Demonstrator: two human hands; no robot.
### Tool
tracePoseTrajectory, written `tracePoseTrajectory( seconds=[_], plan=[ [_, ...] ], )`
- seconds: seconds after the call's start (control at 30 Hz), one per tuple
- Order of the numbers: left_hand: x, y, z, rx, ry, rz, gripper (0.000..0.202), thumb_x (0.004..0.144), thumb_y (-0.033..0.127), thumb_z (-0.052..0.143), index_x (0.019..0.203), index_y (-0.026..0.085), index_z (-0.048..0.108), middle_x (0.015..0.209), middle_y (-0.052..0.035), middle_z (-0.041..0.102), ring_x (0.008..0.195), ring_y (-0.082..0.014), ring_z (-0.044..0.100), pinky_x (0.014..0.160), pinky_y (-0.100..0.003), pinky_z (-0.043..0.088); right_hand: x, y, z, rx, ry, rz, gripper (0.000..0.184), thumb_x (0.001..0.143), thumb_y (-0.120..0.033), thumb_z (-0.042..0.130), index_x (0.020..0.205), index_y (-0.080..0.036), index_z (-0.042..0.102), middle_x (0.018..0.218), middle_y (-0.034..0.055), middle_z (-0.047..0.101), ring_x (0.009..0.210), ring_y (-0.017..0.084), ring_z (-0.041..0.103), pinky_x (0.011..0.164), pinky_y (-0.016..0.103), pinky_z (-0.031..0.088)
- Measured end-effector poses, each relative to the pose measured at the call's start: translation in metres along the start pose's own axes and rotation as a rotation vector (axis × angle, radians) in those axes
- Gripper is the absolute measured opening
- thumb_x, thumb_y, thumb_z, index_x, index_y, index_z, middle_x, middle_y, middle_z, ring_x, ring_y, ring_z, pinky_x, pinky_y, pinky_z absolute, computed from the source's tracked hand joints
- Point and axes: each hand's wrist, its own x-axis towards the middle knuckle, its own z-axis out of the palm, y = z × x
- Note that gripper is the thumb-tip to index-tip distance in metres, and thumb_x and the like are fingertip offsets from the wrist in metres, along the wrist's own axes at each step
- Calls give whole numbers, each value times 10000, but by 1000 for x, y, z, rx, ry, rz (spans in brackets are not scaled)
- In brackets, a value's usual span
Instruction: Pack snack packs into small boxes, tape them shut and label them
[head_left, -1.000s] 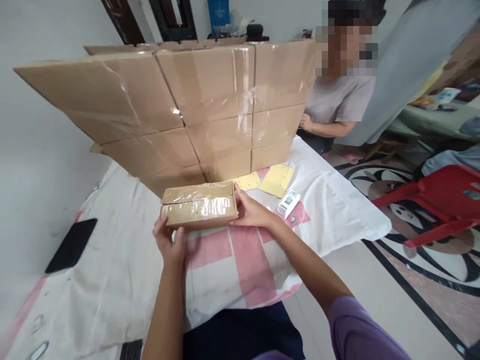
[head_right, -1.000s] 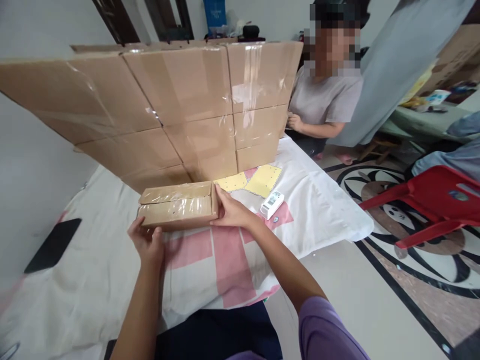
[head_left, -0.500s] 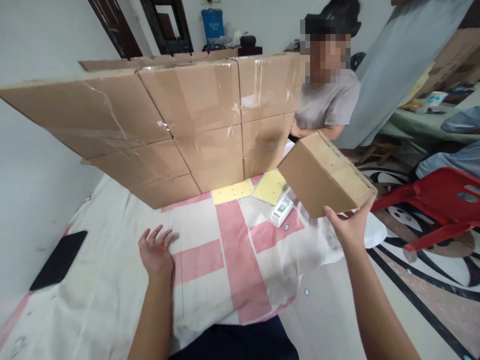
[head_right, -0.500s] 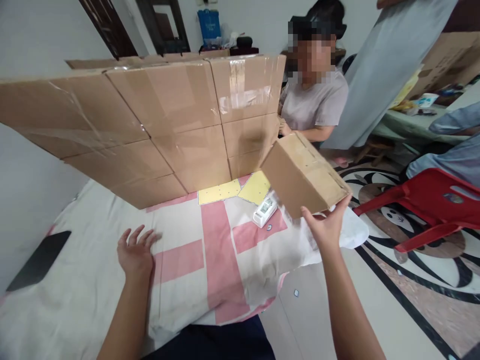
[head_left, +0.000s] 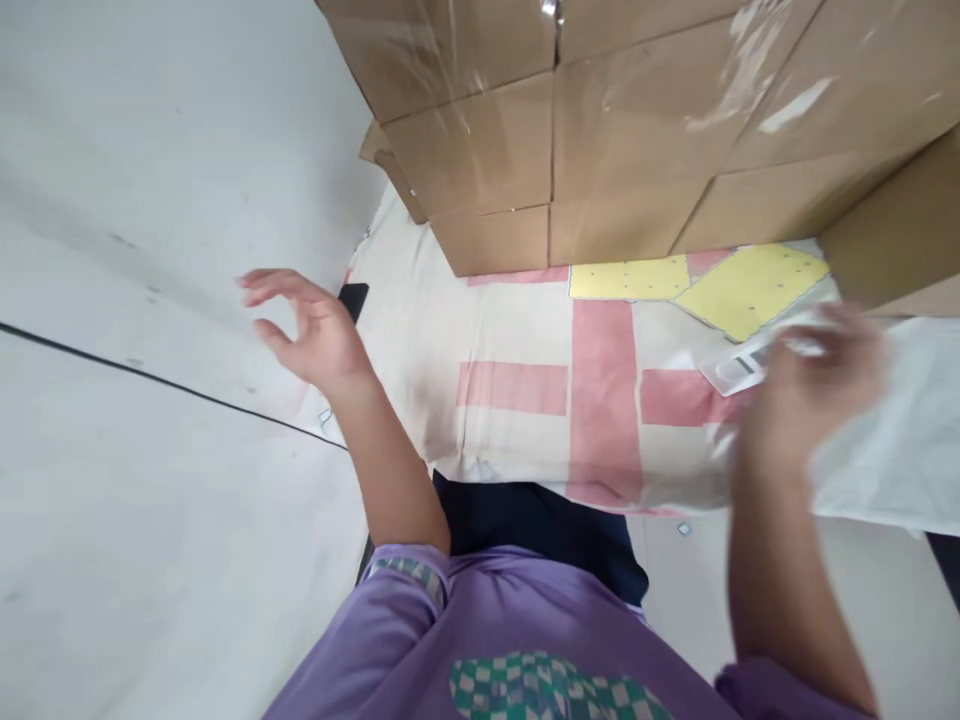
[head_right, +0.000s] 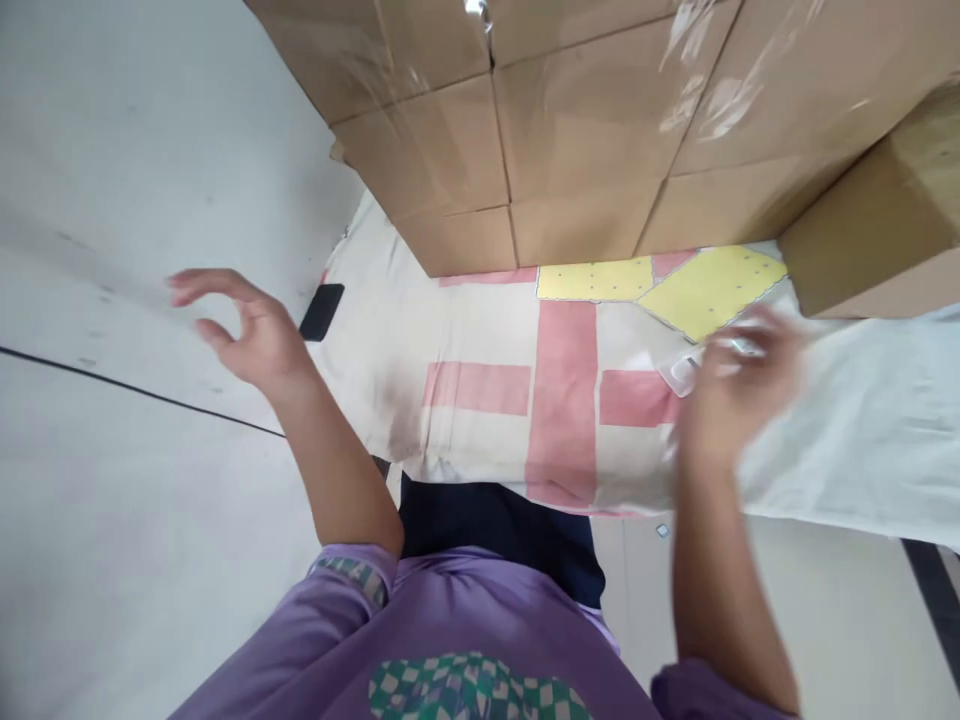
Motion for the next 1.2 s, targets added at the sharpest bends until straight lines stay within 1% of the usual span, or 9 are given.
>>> tracePoseTrajectory(
  seconds=[0.13, 0.2, 0.33, 0.7, 0.77, 0.87, 1.0, 1.1, 1.2],
  plan=[
    [-12, 39, -36, 395, 39, 60, 721, 970, 343, -204, 1447, 10, 222, 1659, -240, 180, 1613, -266, -31, 1259, -549, -138, -171, -91, 73, 376, -1192, 300, 423, 960, -357, 625, 1378, -296, 632, 1241, 86, 737, 972, 224, 726, 777, 386, 600],
    [-16, 45, -44, 476, 49, 35, 723, 953, 301, -228, 1451, -3, 200, 1640, -254, 196, 1611, -289, -24, 1254, -591, -121, -231, -115, 92, 503, -1458, 336, 454, 918, -336, 679, 1360, -234, 658, 1203, 88, 756, 884, 186, 714, 733, 318, 570],
    [-18, 36, -55, 497, 36, -6, 713, 951, 287, -217, 1430, 25, 241, 1615, -246, 249, 1609, -291, 47, 1273, -618, -34, -284, -133, 99, 601, -1383, 425, 305, 946, -307, 608, 1185, -195, 761, 1087, 67, 789, 809, 158, 679, 708, 278, 514],
    [-41, 27, -78, 143, 248, -123, 608, 1015, 346, -22, 1366, 208, 454, 1585, -92, 390, 1594, -195, 181, 1316, -518, -2, -318, -126, 91, 606, -1282, 573, 193, 908, -313, 614, 884, -166, 736, 737, 1, 674, 664, 124, 587, 645, 248, 456],
    [-44, 32, -74, -41, 293, -149, 534, 1031, 371, 74, 1302, 247, 517, 1567, -42, 428, 1586, -162, 201, 1327, -470, 33, -317, -123, 92, 555, -1283, 558, 191, 897, -331, 635, 867, -167, 729, 729, 2, 678, 634, 119, 579, 627, 246, 456],
    [-45, 34, -68, -474, 383, -196, 330, 1042, 413, 305, 1189, 290, 573, 1422, 35, 573, 1490, -80, 373, 1282, -295, 278, -297, -114, 96, 498, -1248, 550, 215, 894, -373, 640, 867, -173, 715, 729, 14, 706, 585, 117, 578, 592, 247, 469],
    [-47, 25, -72, -1317, 460, -375, 145, 919, 234, 646, 1020, 300, 566, 906, 151, 676, 908, 27, 678, 820, -7, 496, -218, -85, 104, 309, -972, 412, 222, 906, -376, 594, 914, -184, 705, 762, 28, 724, 605, 140, 600, 593, 262, 484],
    [-51, 11, -83, -1812, 472, -606, 284, 840, 109, 628, 1019, 310, 537, 728, 160, 599, 563, -6, 611, 559, -75, 497, -125, -56, 115, 55, -719, 108, 227, 907, -293, 546, 950, -177, 736, 948, 75, 760, 831, 193, 671, 778, 316, 534],
    [-57, -12, -92, -1972, 515, -735, 200, 890, 214, 542, 1054, 327, 530, 713, 109, 588, 536, -101, 591, 507, -218, 498, -35, -27, 133, -287, -518, -107, 326, 945, -240, 482, 1109, -139, 745, 1128, 133, 745, 930, 218, 665, 902, 352, 512]
  ],
)
